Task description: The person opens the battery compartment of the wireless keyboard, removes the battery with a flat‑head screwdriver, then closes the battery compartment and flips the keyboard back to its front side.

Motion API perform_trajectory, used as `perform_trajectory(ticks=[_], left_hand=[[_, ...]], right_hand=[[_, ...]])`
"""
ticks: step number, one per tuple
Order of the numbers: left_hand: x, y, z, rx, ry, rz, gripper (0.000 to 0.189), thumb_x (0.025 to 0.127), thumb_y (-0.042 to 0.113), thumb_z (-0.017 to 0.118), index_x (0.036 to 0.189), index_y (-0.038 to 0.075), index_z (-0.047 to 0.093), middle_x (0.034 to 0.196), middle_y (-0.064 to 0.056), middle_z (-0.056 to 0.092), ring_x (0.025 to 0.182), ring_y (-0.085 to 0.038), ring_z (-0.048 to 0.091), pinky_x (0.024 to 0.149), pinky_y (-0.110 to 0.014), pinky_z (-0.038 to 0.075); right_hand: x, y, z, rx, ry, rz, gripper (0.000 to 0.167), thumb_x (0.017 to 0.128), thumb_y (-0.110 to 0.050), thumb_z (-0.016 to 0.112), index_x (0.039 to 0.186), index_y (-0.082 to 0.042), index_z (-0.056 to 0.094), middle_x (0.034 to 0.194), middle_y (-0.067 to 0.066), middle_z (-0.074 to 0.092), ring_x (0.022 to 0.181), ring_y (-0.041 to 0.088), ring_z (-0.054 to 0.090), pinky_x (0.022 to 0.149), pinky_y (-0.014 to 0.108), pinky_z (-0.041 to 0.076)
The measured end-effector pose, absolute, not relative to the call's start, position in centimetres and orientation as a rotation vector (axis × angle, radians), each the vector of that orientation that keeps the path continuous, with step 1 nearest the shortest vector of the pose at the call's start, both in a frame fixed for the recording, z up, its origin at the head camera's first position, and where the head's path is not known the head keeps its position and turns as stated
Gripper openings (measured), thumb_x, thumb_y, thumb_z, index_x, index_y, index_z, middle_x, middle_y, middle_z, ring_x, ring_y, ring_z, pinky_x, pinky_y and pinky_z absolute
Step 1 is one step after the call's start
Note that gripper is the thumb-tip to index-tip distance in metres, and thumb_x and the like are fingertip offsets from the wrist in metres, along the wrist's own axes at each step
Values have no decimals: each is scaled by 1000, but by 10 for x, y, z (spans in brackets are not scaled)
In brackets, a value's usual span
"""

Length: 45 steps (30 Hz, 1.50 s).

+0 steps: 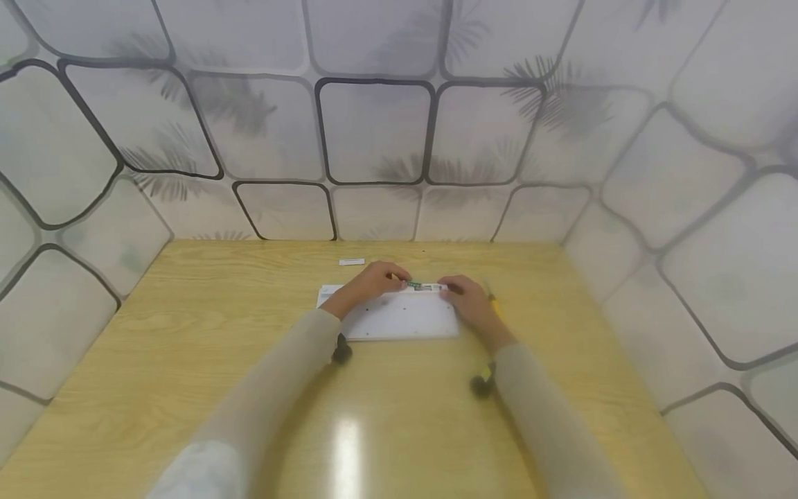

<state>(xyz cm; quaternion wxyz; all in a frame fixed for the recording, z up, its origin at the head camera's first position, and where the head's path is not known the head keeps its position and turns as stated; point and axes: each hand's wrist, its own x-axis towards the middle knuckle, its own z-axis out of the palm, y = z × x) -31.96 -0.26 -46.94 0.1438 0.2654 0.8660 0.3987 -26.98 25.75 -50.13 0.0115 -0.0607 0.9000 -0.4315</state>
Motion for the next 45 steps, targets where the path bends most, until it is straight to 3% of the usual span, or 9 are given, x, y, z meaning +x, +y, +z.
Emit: perform_trajectory(ticks=[22, 33, 45], left_hand=[[-328, -42, -465, 661, 2558, 1283, 27, 100, 22, 64, 125, 14, 72, 125, -3, 69, 102, -21, 57, 86, -36, 49], [-341, -84, -468, 589, 2568, 1308, 28, 100, 22, 65, 126, 14, 71, 130, -6, 66, 105, -24, 56, 87, -40, 49], [-346, -110, -471, 527, 2634, 1221, 27, 99, 17, 65, 124, 9, 72, 131, -13, 66, 121, -30, 58, 103, -49, 47]], right_hand=[[-266, 256, -497, -191, 2798, -1345, 35, 101, -19, 63, 135, -7, 62, 141, 17, 56, 133, 35, 51, 112, 52, 39], [-267, 256, -495, -181, 2795, -1284, 37, 102, -21, 62, 136, -9, 60, 143, 17, 55, 132, 35, 51, 112, 53, 38], [-269, 259, -494, -219, 2785, -1267, 36, 102, -20, 62, 135, -7, 60, 142, 18, 56, 130, 36, 51, 111, 53, 39]])
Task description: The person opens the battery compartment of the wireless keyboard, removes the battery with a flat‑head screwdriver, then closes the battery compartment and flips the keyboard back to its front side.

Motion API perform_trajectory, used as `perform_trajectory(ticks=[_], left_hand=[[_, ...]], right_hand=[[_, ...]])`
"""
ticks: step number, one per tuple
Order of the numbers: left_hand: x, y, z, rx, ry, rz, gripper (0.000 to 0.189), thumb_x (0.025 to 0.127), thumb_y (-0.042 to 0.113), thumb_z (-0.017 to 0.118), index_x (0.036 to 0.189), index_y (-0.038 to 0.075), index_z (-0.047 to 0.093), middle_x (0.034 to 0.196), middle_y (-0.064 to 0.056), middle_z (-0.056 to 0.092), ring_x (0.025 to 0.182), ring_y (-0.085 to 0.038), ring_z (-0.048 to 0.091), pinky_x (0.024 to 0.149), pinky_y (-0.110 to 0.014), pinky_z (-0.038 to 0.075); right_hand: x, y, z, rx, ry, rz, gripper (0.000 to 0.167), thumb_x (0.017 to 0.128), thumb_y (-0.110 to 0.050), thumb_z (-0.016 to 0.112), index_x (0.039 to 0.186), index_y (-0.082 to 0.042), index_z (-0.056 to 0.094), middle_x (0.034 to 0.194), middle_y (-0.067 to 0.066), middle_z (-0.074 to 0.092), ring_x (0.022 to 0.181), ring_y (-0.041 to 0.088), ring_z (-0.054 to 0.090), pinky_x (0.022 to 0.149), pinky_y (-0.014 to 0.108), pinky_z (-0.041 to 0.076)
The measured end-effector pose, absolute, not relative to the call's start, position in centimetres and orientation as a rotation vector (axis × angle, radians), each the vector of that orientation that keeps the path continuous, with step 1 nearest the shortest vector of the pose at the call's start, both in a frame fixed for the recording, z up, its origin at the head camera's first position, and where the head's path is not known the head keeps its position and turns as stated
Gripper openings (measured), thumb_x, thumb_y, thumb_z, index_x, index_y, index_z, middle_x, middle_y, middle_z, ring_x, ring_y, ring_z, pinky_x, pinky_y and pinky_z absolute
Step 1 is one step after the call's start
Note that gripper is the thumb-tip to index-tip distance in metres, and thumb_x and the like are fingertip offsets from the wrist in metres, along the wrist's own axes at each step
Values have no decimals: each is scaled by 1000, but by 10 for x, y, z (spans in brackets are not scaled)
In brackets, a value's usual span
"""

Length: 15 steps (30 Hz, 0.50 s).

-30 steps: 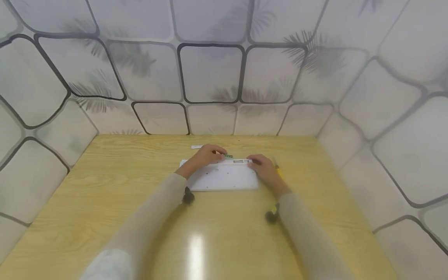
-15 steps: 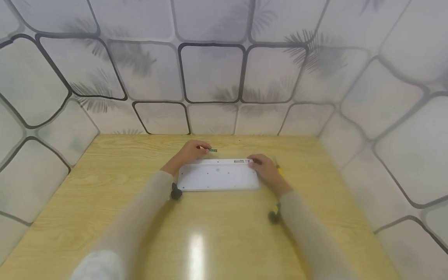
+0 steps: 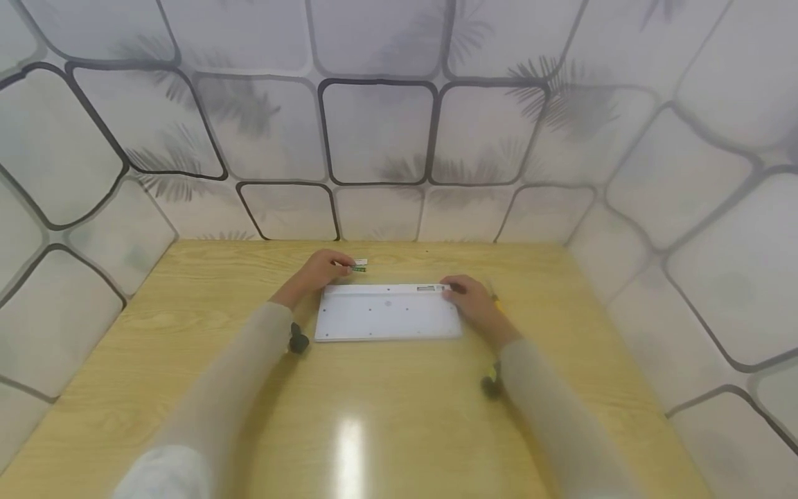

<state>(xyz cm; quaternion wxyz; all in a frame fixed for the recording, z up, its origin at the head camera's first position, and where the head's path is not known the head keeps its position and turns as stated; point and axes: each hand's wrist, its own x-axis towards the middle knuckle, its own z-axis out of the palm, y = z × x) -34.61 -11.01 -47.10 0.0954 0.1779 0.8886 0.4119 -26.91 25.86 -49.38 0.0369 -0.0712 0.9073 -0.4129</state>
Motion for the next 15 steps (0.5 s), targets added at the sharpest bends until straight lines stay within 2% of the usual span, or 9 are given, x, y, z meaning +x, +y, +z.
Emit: perform_trajectory(ticks=[7, 15], left_hand=[[-343, -113, -475, 431, 2633, 1176, 26, 99, 20, 64, 122, 12, 74, 140, -12, 62, 132, -31, 53, 112, -50, 41], [-342, -111, -478, 426, 2677, 1114, 26, 100, 19, 63, 122, 11, 73, 139, -12, 62, 132, -31, 53, 112, -50, 41]], right_hand=[[-269, 259, -493, -233, 2792, -1250, 35, 102, -21, 62, 134, -8, 61, 141, 17, 56, 129, 35, 53, 110, 52, 41], [-268, 258, -491, -220, 2782, -1250, 35, 102, -22, 62, 134, -8, 61, 141, 17, 57, 127, 34, 53, 109, 52, 41]])
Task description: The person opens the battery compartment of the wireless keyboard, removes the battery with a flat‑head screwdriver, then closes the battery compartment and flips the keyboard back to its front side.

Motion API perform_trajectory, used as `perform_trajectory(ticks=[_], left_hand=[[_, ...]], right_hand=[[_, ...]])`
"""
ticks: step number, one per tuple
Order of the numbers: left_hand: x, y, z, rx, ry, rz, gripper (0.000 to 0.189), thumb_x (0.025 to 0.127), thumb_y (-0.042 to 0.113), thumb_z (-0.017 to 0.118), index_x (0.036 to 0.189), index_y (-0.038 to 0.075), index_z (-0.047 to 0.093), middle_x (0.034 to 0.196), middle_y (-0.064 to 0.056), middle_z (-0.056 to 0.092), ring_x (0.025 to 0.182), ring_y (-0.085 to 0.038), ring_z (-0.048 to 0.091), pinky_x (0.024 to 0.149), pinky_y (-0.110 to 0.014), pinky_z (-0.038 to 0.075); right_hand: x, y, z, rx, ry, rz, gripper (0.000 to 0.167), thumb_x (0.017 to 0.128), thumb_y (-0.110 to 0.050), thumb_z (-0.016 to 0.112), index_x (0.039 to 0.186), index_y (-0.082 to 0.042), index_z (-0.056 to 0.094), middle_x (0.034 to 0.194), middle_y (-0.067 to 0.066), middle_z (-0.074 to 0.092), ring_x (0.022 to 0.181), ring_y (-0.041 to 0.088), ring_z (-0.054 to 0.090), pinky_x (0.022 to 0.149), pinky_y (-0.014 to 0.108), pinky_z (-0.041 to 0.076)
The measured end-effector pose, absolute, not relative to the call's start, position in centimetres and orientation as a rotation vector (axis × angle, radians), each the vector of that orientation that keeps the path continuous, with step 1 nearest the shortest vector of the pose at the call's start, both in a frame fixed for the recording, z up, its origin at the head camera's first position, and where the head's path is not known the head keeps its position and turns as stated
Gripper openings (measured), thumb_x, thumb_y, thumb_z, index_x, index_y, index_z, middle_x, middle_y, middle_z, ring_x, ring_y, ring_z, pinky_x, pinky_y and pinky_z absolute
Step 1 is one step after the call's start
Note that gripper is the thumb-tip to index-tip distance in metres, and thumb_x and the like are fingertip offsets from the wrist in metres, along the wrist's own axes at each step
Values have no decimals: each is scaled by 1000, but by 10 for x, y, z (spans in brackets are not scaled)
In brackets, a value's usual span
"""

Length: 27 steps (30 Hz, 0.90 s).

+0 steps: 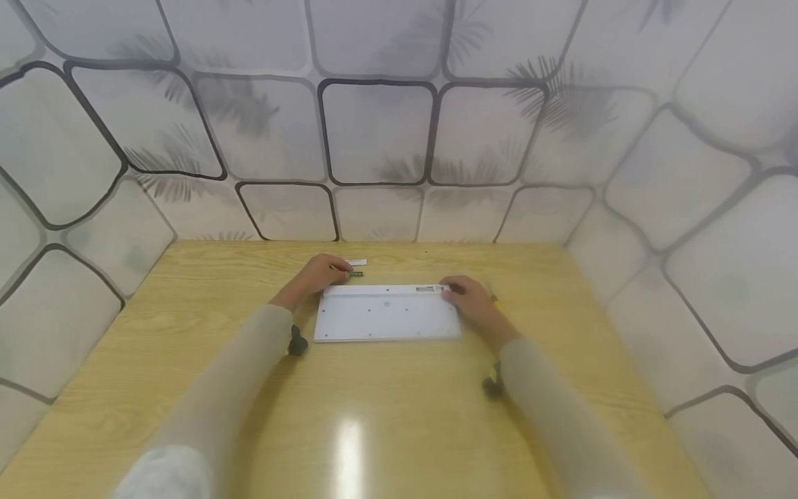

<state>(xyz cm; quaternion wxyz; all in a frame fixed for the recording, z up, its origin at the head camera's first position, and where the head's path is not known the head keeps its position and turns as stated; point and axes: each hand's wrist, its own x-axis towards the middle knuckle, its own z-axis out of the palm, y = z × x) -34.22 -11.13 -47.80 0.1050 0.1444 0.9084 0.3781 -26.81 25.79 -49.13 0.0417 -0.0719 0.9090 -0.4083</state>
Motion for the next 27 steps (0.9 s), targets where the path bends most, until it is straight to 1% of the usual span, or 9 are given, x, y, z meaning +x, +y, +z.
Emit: perform_trajectory(ticks=[8, 15, 20, 24, 27], left_hand=[[-340, -108, -476, 409, 2707, 1051, 23, 98, 18, 65, 119, 10, 74, 125, -11, 69, 119, -29, 60, 106, -48, 45], [-339, -108, -475, 400, 2694, 1060, 24, 99, 17, 64, 120, 9, 73, 125, -11, 69, 119, -30, 60, 106, -48, 45], [-341, -107, -476, 419, 2712, 1033, 26, 98, 17, 65, 122, 9, 72, 123, -11, 68, 116, -28, 61, 105, -47, 45], [-343, -108, -476, 407, 2697, 1051, 27, 98, 21, 65, 123, 10, 71, 124, -10, 68, 115, -29, 60, 104, -48, 46], [-344, -109, -474, 388, 2684, 1096, 28, 99, 24, 64, 123, 12, 71, 127, -10, 66, 119, -30, 58, 106, -50, 45]], right_hand=[[-267, 258, -491, -222, 2784, -1243, 36, 102, -22, 61, 136, -8, 60, 141, 18, 56, 129, 35, 53, 110, 53, 40], [-270, 260, -495, -235, 2802, -1223, 36, 103, -23, 61, 136, -8, 60, 141, 18, 57, 127, 35, 53, 109, 52, 41], [-270, 261, -496, -228, 2806, -1222, 35, 102, -22, 61, 135, -9, 60, 141, 18, 57, 127, 35, 53, 109, 53, 40], [-271, 261, -496, -219, 2801, -1223, 35, 102, -23, 61, 135, -9, 60, 142, 17, 56, 128, 34, 52, 110, 53, 40], [-271, 261, -496, -223, 2797, -1218, 36, 103, -24, 60, 136, -10, 60, 142, 16, 56, 129, 34, 52, 111, 53, 40]])
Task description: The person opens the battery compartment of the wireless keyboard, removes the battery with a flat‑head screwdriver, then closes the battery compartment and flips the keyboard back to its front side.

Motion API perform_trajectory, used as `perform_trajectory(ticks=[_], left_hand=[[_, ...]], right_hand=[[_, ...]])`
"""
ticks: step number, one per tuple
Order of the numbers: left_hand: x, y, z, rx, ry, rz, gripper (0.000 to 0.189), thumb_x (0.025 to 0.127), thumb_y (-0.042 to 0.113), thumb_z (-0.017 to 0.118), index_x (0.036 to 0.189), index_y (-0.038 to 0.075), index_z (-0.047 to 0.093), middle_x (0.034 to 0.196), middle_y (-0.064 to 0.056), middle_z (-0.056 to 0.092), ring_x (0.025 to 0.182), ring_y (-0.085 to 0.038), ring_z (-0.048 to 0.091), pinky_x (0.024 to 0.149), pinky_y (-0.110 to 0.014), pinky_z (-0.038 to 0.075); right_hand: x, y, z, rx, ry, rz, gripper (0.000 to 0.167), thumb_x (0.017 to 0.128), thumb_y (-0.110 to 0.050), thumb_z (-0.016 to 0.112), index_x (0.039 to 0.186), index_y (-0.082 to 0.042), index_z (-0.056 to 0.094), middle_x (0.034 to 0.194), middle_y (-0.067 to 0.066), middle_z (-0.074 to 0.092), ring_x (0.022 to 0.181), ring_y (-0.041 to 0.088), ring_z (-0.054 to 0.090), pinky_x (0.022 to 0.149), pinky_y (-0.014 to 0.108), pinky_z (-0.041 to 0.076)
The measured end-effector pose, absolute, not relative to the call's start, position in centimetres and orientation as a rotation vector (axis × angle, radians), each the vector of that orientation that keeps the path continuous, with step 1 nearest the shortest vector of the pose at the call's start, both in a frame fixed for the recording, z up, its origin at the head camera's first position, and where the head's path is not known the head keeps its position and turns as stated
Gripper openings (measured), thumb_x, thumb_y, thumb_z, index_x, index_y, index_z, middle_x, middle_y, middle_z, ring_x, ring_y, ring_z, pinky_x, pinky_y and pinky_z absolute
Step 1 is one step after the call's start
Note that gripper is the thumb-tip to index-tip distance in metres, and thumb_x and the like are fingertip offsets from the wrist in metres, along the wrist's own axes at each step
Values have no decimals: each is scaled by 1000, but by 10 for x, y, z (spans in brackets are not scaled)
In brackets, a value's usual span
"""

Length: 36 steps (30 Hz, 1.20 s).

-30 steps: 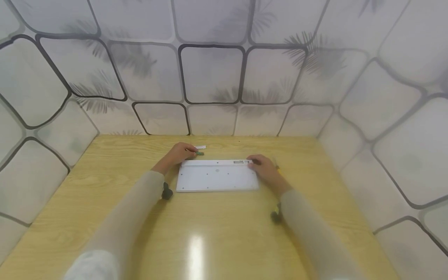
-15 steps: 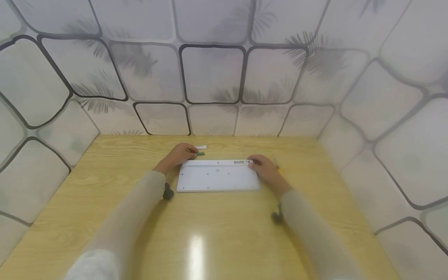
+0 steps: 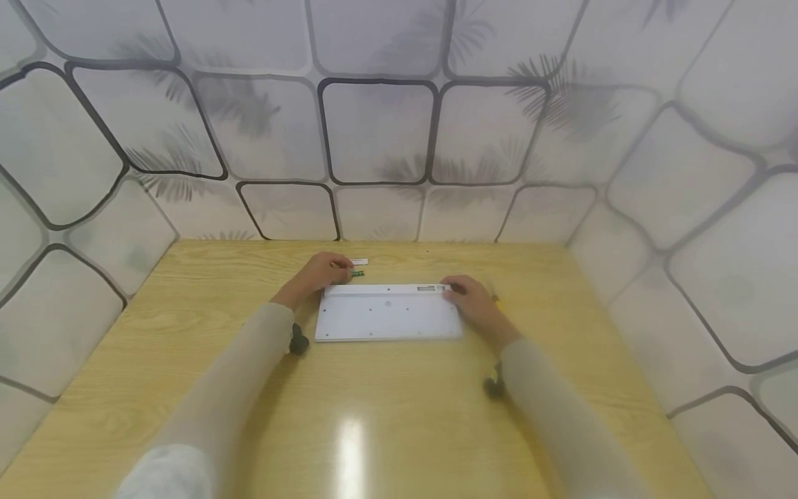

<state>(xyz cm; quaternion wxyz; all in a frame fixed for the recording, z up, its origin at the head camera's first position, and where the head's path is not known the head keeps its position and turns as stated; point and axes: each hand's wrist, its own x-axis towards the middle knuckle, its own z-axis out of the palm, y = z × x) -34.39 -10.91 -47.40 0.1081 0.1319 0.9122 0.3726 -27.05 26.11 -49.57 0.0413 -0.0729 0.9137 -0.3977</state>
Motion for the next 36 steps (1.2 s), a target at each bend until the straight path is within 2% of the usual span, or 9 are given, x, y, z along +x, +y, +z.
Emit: perform_trajectory(ticks=[5, 13, 29, 36], left_hand=[[-347, -111, -472, 386, 2679, 1141, 28, 101, 29, 61, 122, 12, 71, 132, -10, 63, 122, -30, 55, 107, -51, 44], [-360, -111, -473, 427, 2692, 1163, 29, 102, 24, 60, 124, 9, 70, 134, -12, 63, 127, -31, 54, 110, -49, 42], [-368, -102, -471, 433, 2748, 978, 32, 98, 25, 62, 127, 15, 70, 130, -8, 66, 123, -29, 58, 109, -50, 42], [-371, -100, -472, 433, 2772, 928, 26, 98, 24, 62, 121, 16, 72, 126, -6, 68, 121, -28, 59, 109, -51, 41]], right_hand=[[-270, 260, -495, -227, 2794, -1235, 36, 102, -23, 61, 135, -9, 60, 141, 17, 56, 128, 35, 52, 110, 54, 40], [-270, 260, -497, -256, 2794, -1228, 37, 103, -24, 60, 136, -9, 59, 143, 17, 55, 130, 34, 51, 111, 53, 39], [-269, 258, -491, -253, 2789, -1252, 36, 102, -22, 62, 135, -6, 60, 141, 19, 56, 129, 36, 52, 109, 53, 41], [-268, 259, -491, -269, 2786, -1279, 34, 101, -20, 62, 132, -6, 62, 138, 19, 58, 124, 34, 54, 105, 51, 43]])
